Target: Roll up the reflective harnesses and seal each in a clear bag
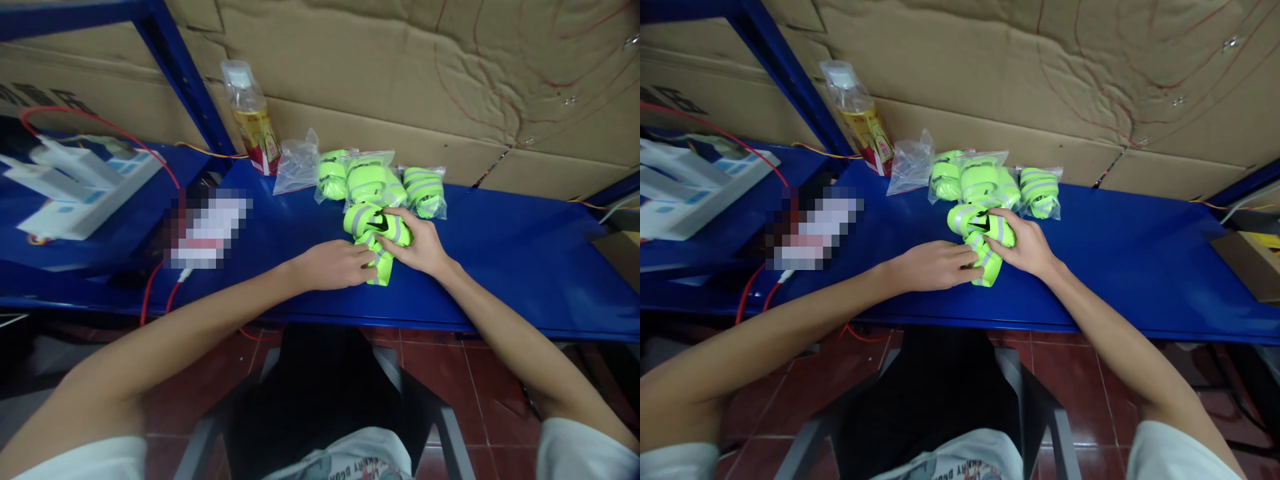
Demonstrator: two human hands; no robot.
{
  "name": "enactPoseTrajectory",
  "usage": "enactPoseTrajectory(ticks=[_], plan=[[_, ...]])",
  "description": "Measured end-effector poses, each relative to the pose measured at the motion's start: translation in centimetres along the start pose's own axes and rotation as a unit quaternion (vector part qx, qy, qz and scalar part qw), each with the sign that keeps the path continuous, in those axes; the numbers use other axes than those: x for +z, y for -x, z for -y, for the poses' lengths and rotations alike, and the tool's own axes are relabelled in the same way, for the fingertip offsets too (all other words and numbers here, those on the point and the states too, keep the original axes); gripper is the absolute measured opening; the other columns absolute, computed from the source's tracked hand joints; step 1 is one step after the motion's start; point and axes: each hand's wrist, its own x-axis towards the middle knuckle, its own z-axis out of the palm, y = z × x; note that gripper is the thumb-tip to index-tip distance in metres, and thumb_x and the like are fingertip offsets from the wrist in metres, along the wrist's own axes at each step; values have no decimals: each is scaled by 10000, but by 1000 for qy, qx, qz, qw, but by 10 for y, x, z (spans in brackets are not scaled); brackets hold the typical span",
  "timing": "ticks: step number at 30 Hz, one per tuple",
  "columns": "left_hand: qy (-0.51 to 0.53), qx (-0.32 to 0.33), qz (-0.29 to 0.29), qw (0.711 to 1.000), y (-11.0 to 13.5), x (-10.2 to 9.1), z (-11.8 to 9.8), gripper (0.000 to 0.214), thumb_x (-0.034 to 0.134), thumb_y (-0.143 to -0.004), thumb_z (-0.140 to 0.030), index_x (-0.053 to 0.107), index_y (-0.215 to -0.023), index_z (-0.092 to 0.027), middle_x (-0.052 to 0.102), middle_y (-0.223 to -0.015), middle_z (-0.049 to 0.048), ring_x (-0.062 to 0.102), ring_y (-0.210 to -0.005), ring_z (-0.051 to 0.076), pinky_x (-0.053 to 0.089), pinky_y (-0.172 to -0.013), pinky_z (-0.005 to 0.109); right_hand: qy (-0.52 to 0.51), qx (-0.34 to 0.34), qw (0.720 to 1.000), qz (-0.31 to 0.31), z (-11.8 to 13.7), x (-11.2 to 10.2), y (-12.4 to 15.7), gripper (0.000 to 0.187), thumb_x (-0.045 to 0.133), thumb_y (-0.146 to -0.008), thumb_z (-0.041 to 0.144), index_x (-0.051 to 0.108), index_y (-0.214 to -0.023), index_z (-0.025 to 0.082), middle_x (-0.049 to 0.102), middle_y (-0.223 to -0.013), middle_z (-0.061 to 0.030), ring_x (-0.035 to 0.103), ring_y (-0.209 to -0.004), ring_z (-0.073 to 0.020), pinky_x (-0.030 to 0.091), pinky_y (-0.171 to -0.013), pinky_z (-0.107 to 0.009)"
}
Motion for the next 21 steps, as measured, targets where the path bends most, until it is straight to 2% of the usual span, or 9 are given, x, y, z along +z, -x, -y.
enactPoseTrajectory(ticks=[5, 8, 11, 13, 15, 18, 21], plan=[[19, -29, 16, 999, 2, -5, 2, 213, 572, -1019, -135, 733, -885, -171, 701, -890, 63, 663, -795, 179, 416, -595, 346, 33, -15, 999, 12, 0, -1, 1, 701, 693, -964, 491, 523, -1597, 243, 754, -1398, -102, 809, -1015, -339, 640, -852, -422], [38, -37, 20, 998, 1, -10, 1, 220, 570, -999, -154, 726, -845, -172, 711, -876, 61, 670, -802, 185, 403, -588, 351, 32, -40, 998, 32, 2, -2, 2, 645, 662, -984, 442, 535, -1592, 268, 755, -1405, -78, 815, -897, -293, 640, -828, -413], [67, -53, 13, 996, 1, -14, -3, 164, 657, -926, -302, 735, -869, -169, 731, -908, 69, 685, -854, 227, 402, -577, 363, 22, -57, 997, 40, 3, -2, 3, 571, 636, -1000, 380, 564, -1560, 295, 757, -1410, -43, 814, -903, -275, 641, -848, -413], [81, -80, -8, 993, 0, -13, -6, 328, 687, -910, -483, 748, -889, -161, 736, -913, 80, 684, -862, 250, 398, -567, 362, 14, -59, 997, 38, 3, -3, 4, 556, 637, -1000, 365, 573, -1549, 302, 749, -1428, -34, 815, -993, -289, 641, -903, -423], [77, -122, -45, 988, -1, -7, -10, 491, 638, -962, -628, 764, -862, -164, 734, -875, 80, 682, -838, 241, 385, -566, 346, 12, -52, 998, 35, 3, -3, 4, 544, 647, -996, 363, 585, -1533, 299, 749, -1428, -34, 807, -1075, -304, 637, -946, -427], [55, -185, -104, 976, -4, 4, -15, 550, 554, -1062, -592, 777, -763, -188, 725, -815, 65, 673, -784, 193, 351, -567, 320, 8, -42, 999, 26, 2, -2, 4, 525, 662, -988, 347, 605, -1506, 281, 755, -1417, -42, 791, -1143, -313, 633, -979, -422], [47, -203, -153, 966, -6, 10, -17, 508, 582, -1062, -547, 796, -750, -207, 730, -853, 62, 664, -764, 169, 335, -554, 312, -2, -28, 1000, 12, 2, -1, 3, 517, 686, -971, 350, 626, -1479, 274, 744, -1438, -47, 775, -1194, -322, 631, -1003, -421]])
